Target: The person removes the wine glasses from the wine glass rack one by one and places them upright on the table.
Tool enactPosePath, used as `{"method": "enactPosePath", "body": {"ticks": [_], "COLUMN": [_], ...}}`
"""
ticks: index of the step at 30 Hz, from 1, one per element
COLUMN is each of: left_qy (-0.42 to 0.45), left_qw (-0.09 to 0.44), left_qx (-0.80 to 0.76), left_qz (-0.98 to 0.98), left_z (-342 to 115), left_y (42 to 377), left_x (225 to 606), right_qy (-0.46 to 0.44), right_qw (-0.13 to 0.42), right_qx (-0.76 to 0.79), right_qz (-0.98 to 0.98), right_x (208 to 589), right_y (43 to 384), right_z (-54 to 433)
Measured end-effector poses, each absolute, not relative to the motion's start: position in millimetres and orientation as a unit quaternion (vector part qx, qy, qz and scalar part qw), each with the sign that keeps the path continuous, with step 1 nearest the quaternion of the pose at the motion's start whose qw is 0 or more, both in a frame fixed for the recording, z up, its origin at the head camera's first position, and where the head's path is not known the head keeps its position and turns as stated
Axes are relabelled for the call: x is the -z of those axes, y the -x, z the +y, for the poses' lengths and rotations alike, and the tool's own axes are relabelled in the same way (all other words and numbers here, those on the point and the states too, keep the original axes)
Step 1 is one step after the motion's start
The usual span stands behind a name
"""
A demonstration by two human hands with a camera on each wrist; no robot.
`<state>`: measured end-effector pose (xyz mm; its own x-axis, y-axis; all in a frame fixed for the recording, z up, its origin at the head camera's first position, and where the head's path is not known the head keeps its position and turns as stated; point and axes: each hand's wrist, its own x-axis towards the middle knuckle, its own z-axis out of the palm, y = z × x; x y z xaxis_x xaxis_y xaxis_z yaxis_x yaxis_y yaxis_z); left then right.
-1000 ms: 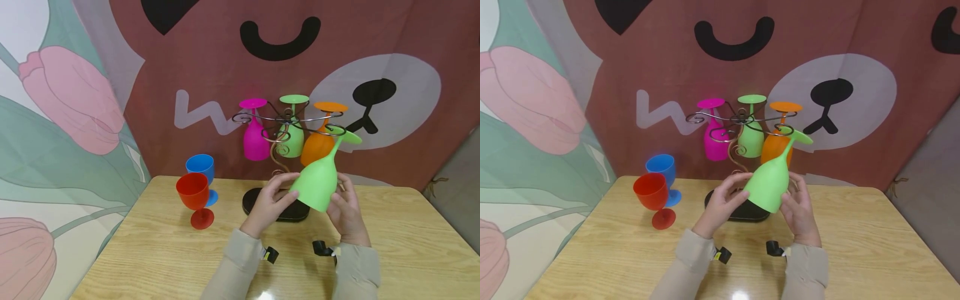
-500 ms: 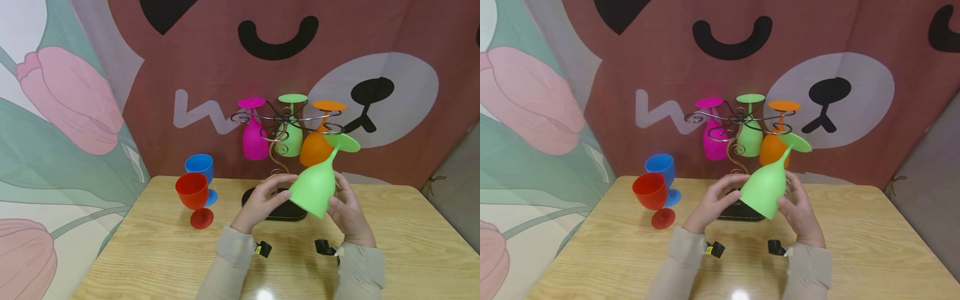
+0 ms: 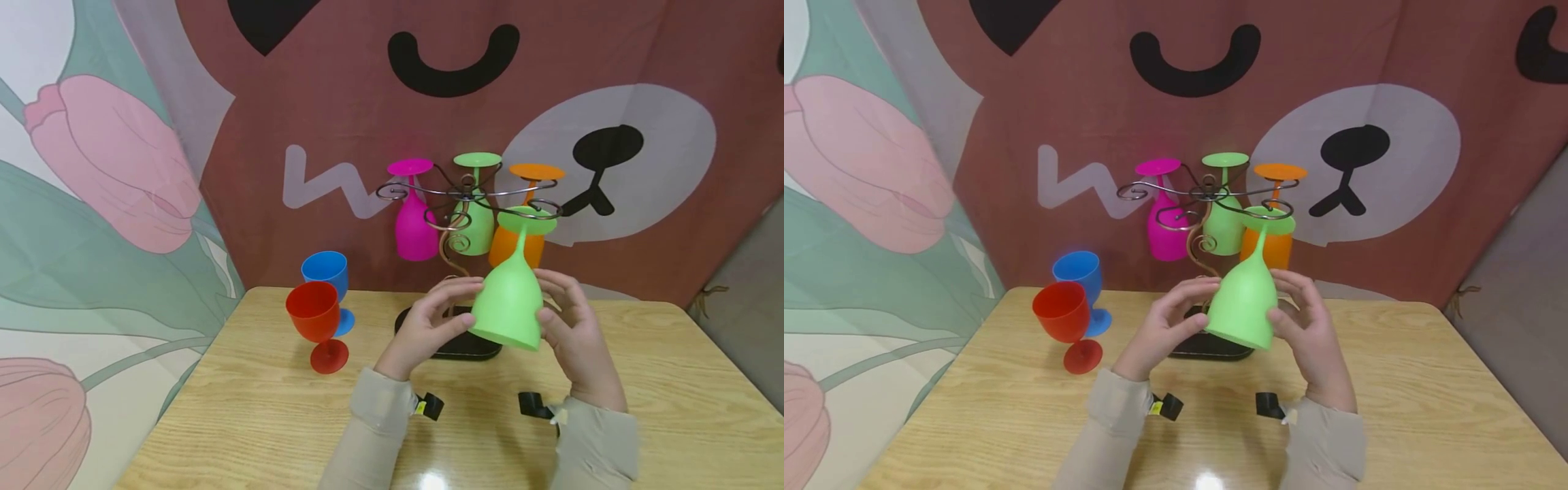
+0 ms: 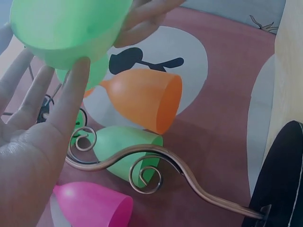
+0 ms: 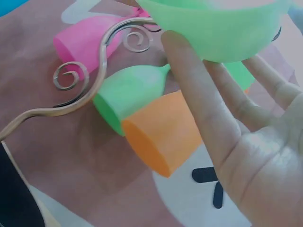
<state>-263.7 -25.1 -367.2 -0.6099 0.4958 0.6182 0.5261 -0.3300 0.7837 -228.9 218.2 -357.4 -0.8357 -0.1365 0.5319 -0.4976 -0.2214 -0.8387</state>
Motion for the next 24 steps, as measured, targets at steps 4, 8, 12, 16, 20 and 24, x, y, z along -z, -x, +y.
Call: {"method": "enactPosePath", "body": {"ticks": [4, 8, 12, 16, 20, 24], "left_qy": [0.459, 0.469, 0.475, 0.476, 0.471, 0.451], "left_qw": [0.019, 0.028, 0.039, 0.041, 0.04, 0.057], "left_qx": [0.68, 0.677, 0.68, 0.695, 0.708, 0.715], "left_qz": [-0.572, -0.566, -0.557, -0.538, -0.525, -0.531], "left_z": [-23, -22, -20, -19, -20, -21], "left_y": [263, 261, 259, 260, 260, 260], "left_x": [366, 363, 362, 363, 364, 363], "right_qy": [-0.265, -0.241, -0.206, -0.176, -0.143, -0.141], "right_qw": [0.138, 0.149, 0.153, 0.151, 0.157, 0.164], "right_qx": [-0.732, -0.729, -0.726, -0.726, -0.729, -0.724], "right_qz": [-0.612, -0.623, -0.638, -0.647, -0.651, -0.655], "right_x": [349, 340, 330, 322, 319, 319], "right_y": [222, 215, 210, 205, 204, 206], "right_z": [219, 215, 209, 203, 194, 190]}}
